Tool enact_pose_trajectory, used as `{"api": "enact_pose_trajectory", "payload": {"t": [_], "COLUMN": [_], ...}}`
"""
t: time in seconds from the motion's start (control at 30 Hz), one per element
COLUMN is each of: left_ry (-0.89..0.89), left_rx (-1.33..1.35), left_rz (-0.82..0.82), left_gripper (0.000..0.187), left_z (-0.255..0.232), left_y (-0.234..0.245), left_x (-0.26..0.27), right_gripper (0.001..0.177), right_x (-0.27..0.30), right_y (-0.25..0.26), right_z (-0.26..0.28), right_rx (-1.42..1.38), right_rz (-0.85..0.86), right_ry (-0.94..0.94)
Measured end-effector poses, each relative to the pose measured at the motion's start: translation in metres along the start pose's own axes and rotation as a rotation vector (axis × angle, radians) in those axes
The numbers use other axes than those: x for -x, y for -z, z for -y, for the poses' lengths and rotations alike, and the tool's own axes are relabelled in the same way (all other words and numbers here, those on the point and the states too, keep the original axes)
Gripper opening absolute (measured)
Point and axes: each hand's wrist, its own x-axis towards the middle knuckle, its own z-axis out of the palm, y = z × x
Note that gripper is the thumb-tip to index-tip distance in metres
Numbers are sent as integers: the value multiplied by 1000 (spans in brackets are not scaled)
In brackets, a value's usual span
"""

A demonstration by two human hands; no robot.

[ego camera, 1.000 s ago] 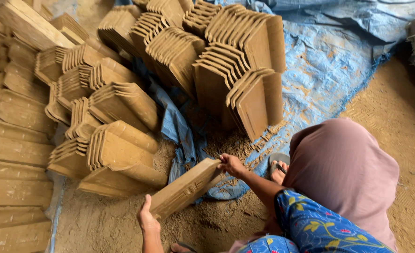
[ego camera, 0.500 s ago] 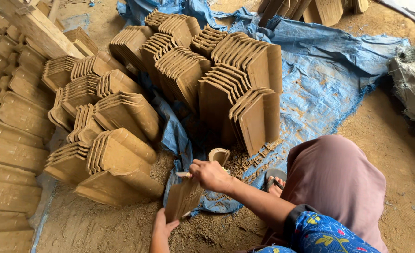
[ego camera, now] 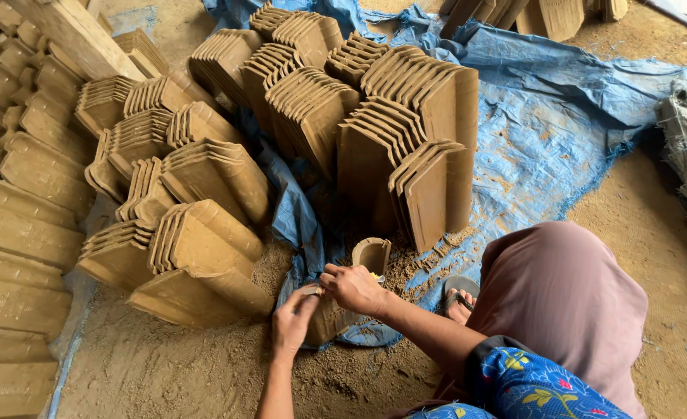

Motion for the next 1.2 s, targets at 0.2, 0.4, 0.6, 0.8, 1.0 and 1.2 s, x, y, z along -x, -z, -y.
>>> {"api": "enact_pose_trajectory", "payload": {"t": [0.2,0.4,0.6,0.8,1.0,1.2], "left_ry": [-269,-306,-359,-407,-387,-369], "left_rx": [-183,-186,-194,-213,-238,-265], "left_rz": [-217,-332,-364,-335,-316,-333], "left_gripper": [26,23,24,28,30,30], "left_z": [-18,16,26,5,-6,0], "left_y": [-15,-30,-44,-47,-43,-46], "left_x": [12,-14,-21,-7,1,-4], "right_gripper": [21,12,13,17,17,16], "right_x": [-2,37,27,35,34,34], "right_y": [9,-14,34,25,33,38], "right_z": [-15,-25,36,25,-4,28], "right_rx": [105,99,200,325,284,258], "right_rz": [-142,173,369,451,387,433], "right_ry": [-270,-490,-398,-446,-473,-363]}}
